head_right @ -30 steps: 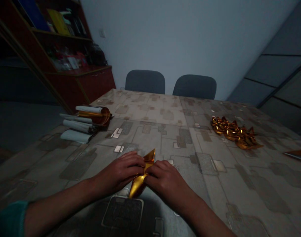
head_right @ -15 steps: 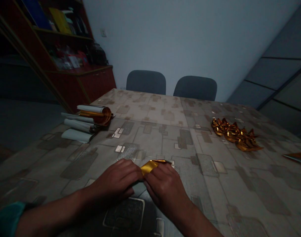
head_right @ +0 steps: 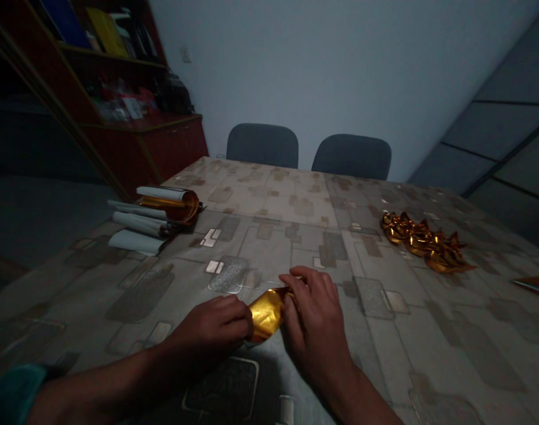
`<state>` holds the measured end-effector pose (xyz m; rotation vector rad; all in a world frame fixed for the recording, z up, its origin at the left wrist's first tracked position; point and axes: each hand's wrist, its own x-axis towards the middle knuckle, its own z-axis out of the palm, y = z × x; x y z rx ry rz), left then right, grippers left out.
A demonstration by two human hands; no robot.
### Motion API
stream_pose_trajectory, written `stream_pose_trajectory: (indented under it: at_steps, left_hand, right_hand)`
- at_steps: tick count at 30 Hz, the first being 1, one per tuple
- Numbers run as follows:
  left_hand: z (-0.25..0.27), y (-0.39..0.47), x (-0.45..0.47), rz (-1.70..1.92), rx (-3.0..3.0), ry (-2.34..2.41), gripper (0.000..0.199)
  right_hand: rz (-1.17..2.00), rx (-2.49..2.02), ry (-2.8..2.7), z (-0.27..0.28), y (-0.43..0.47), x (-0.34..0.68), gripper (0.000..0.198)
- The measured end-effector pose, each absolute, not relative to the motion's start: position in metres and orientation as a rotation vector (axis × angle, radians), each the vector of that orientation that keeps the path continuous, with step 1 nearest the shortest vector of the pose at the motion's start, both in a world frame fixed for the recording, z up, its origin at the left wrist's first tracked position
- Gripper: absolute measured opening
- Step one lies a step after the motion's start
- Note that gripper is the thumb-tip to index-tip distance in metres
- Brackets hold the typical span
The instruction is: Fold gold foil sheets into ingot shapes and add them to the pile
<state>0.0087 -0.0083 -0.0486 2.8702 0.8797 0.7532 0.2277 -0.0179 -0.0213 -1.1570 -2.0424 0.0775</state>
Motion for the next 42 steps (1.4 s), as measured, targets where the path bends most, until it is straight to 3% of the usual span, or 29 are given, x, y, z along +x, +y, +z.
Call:
stream_pose_trajectory:
  at_steps: [3, 9, 11, 13, 16, 20, 42]
  left_hand:
    - [-0.048, -0.008, 0.008, 0.728, 2.825, 0.912, 0.021]
    - [-0.043, -0.008, 0.003, 0.648, 2.581, 0.938, 0.011]
    - [-0.043, -0.008, 0.001, 0.611, 2.515, 0.930, 0.008]
    - [-0.042, -0.008, -0.003, 0.557, 2.477, 0.942, 0.008]
    - [-0.037, -0.008, -0.010, 0.473, 2.425, 1.044, 0.000]
    - [-0.030, -0.005, -0.019, 0.434, 2.330, 1.153, 0.009]
    - [-0.024, -0.001, -0.013, 0.376, 2.333, 1.333, 0.007]
  right_hand:
    - [0.299, -1.145, -2.149, -0.022, -0.019, 0.227, 0.026]
    - [0.548, -1.155, -2.315, -0.021, -0.029, 0.217, 0.009]
    - [0.570, -1.131, -2.328, -0.023, -0.032, 0.215, 0.022]
    - [0.515, -1.162, -2.298, -0.027, -0.032, 0.214, 0.025]
    - [0.429, -1.215, -2.273, -0.036, -0.031, 0.212, 0.013]
    - [0.423, -1.220, -2.228, -0.044, -0.029, 0.209, 0.011]
    - [0.469, -1.546, -2.216, -0.032, -0.024, 0.194, 0.026]
